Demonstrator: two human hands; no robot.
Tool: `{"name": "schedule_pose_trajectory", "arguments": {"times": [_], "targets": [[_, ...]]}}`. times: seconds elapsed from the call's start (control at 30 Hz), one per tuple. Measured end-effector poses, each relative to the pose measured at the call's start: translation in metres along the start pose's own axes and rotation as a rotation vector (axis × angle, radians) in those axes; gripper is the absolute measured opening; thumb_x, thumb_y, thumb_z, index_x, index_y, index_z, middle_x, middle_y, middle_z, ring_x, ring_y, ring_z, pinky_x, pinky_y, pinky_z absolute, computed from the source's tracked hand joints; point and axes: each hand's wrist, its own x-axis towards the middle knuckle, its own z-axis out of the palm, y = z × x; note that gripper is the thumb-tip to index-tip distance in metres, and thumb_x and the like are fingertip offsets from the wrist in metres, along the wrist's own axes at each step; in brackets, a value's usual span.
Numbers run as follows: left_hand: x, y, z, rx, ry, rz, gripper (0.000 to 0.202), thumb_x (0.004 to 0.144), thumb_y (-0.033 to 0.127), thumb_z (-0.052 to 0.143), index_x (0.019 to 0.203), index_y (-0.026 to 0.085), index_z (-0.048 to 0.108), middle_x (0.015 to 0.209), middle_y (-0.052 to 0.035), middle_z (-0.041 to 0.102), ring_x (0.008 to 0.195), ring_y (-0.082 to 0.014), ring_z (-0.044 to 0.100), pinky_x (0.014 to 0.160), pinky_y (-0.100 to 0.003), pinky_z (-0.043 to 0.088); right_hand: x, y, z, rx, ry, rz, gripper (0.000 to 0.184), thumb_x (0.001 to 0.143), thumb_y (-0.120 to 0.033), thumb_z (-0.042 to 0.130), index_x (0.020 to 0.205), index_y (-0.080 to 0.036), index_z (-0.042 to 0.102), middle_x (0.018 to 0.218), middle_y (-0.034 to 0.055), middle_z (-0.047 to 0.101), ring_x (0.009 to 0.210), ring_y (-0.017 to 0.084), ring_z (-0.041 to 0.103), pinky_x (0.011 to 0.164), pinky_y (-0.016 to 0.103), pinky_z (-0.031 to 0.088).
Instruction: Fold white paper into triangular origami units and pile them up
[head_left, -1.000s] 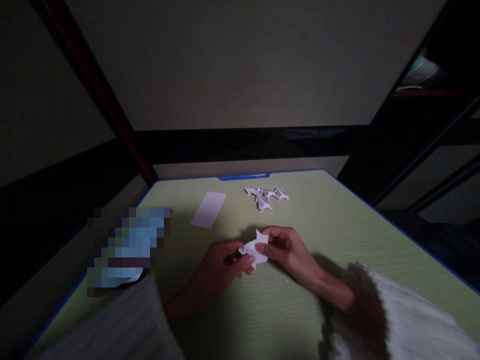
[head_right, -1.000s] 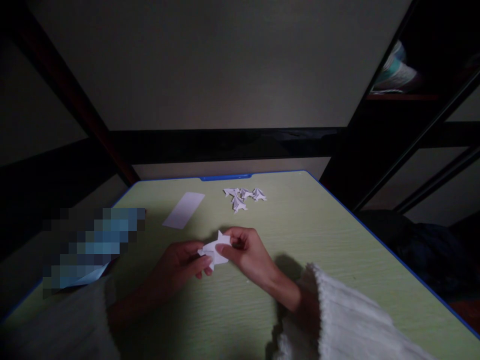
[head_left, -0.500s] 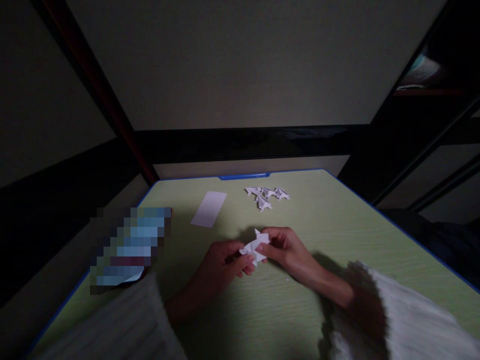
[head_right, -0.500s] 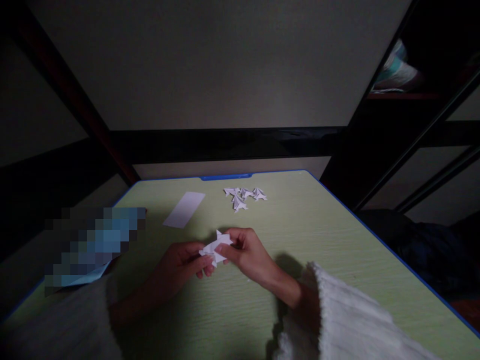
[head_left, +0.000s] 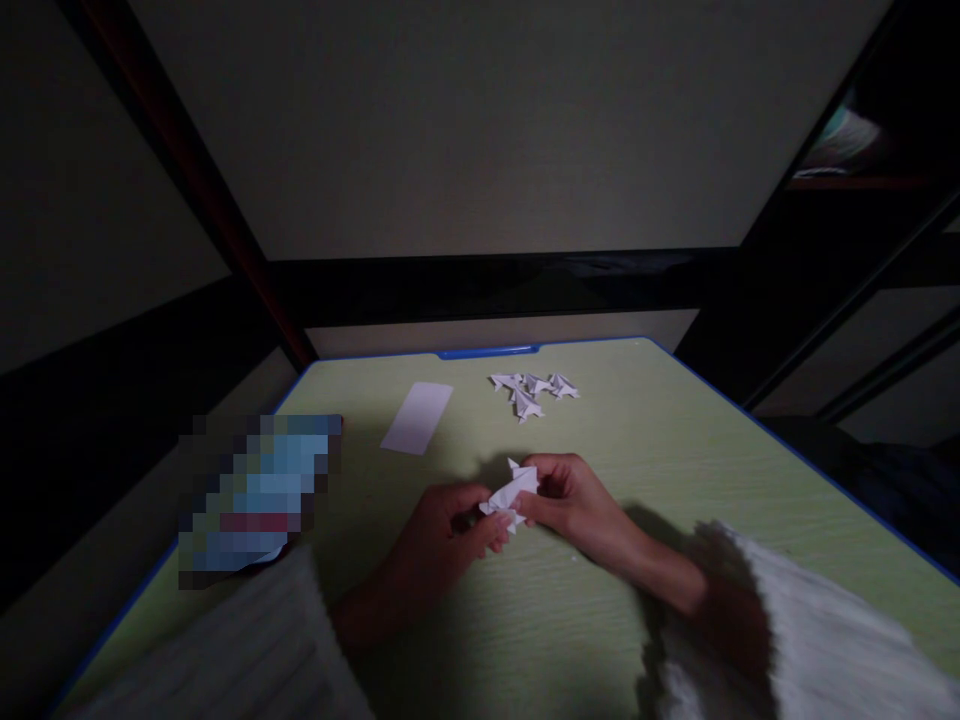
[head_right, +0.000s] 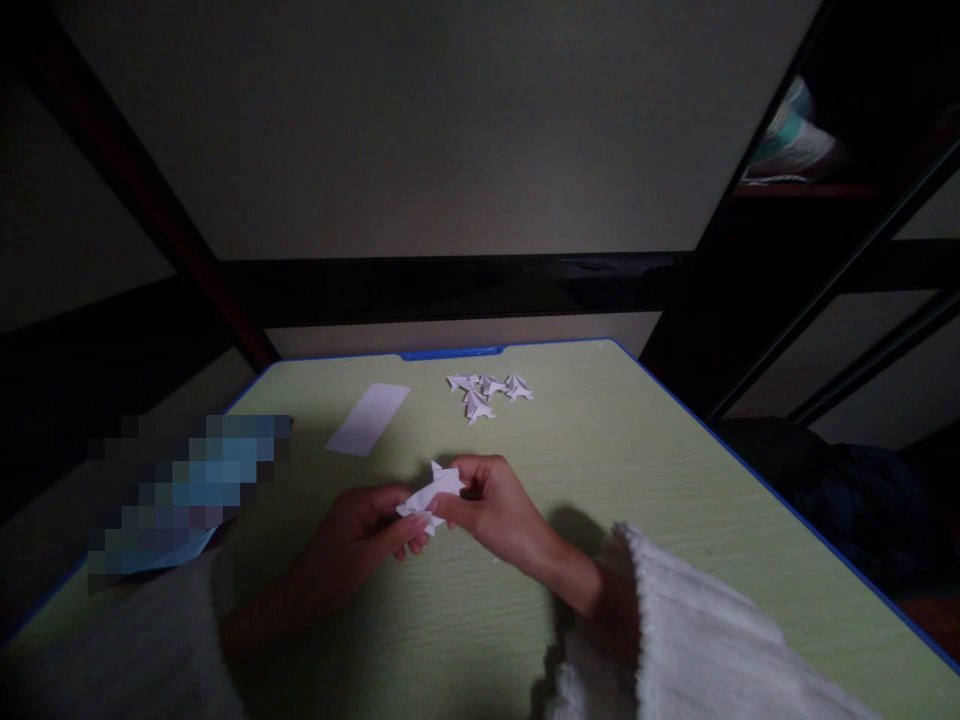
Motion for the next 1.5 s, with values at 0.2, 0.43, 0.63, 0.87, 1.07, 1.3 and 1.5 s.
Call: {"name": "schedule_pose_trajectory", "arguments": {"times": [0.2, 0.43, 0.63, 0.87, 1.07, 1.3, 1.5], "targets": [[0.0003, -0.0048, -0.0003, 0.040, -0.012, 0.030, 0.018, 0.068, 0.026, 0.051, 0.066, 0.010, 0.060, 0.051, 0.0015, 0.053, 0.047, -0.0082, 0.045, 0.045, -0.018, 0.034, -0.0002, 0.0009, -0.0004, -0.045, -0.008, 0.007, 0.031, 0.058, -0.039, 0.064, 0.053, -0.012, 0.049, 0.046, -0.0038, 0.049, 0.043, 0.006, 0.042, 0.043, 0.020, 0.028], [-0.0012, 0.0001, 0.0002, 0.040, -0.001, 0.024, 0.018, 0.068, 0.024, 0.050, 0.065, 0.010, 0.061, 0.051, 0.0015, 0.053, 0.047, -0.0083, 0.045, 0.045, -0.018, 0.035, -0.0006, 0.0008, -0.0010, -0.035, 0.007, -0.001, 0.031, 0.058, -0.039, 0.064, 0.052, -0.013, 0.048, 0.045, -0.0042, 0.048, 0.042, 0.006, 0.041, 0.043, 0.020, 0.029], [0.0008, -0.0006, 0.0006, 0.086, 0.017, 0.041, 0.014, 0.066, 0.022, 0.053, 0.060, 0.012, 0.060, 0.048, 0.0034, 0.051, 0.046, -0.0081, 0.044, 0.044, -0.018, 0.032, 0.0000, 0.0007, -0.0005, -0.017, 0.033, 0.018, 0.029, 0.053, -0.032, 0.069, 0.050, -0.012, 0.049, 0.043, -0.0054, 0.047, 0.041, 0.005, 0.039, 0.041, 0.018, 0.027], [0.0000, -0.0012, 0.0003, 0.093, -0.004, 0.039, 0.015, 0.066, 0.023, 0.053, 0.057, 0.012, 0.056, 0.047, 0.0040, 0.048, 0.045, -0.0077, 0.043, 0.043, -0.017, 0.031, -0.0007, -0.0025, 0.0014, 0.036, 0.029, 0.022, 0.029, 0.050, -0.030, 0.071, 0.049, -0.011, 0.049, 0.044, -0.0051, 0.049, 0.040, 0.004, 0.040, 0.041, 0.017, 0.028], [-0.0009, -0.0008, -0.0005, 0.091, -0.020, 0.068, 0.021, 0.071, 0.026, 0.047, 0.063, 0.011, 0.059, 0.053, 0.0005, 0.054, 0.049, -0.0092, 0.047, 0.048, -0.019, 0.036, -0.0018, -0.0036, 0.0009, 0.040, 0.007, -0.001, 0.027, 0.055, -0.032, 0.067, 0.052, -0.011, 0.050, 0.046, -0.0041, 0.051, 0.042, 0.005, 0.042, 0.042, 0.018, 0.030], [0.0010, -0.0011, -0.0004, 0.017, -0.009, 0.035, 0.020, 0.069, 0.020, 0.045, 0.053, 0.012, 0.053, 0.049, 0.0010, 0.052, 0.047, -0.0089, 0.047, 0.048, -0.019, 0.037, -0.0044, -0.0077, 0.0002, 0.032, -0.055, 0.012, 0.021, 0.063, -0.029, 0.061, 0.057, -0.012, 0.051, 0.051, -0.0036, 0.050, 0.046, 0.006, 0.043, 0.045, 0.019, 0.031], [0.0008, -0.0019, -0.0004, -0.014, -0.056, 0.024, 0.021, 0.069, 0.021, 0.046, 0.051, 0.013, 0.052, 0.047, 0.0012, 0.052, 0.045, -0.0089, 0.048, 0.048, -0.020, 0.038, -0.0026, -0.0007, 0.0001, -0.034, -0.056, -0.014, 0.018, 0.065, -0.026, 0.060, 0.060, -0.012, 0.051, 0.053, -0.0024, 0.051, 0.050, 0.008, 0.047, 0.048, 0.020, 0.034]]}}
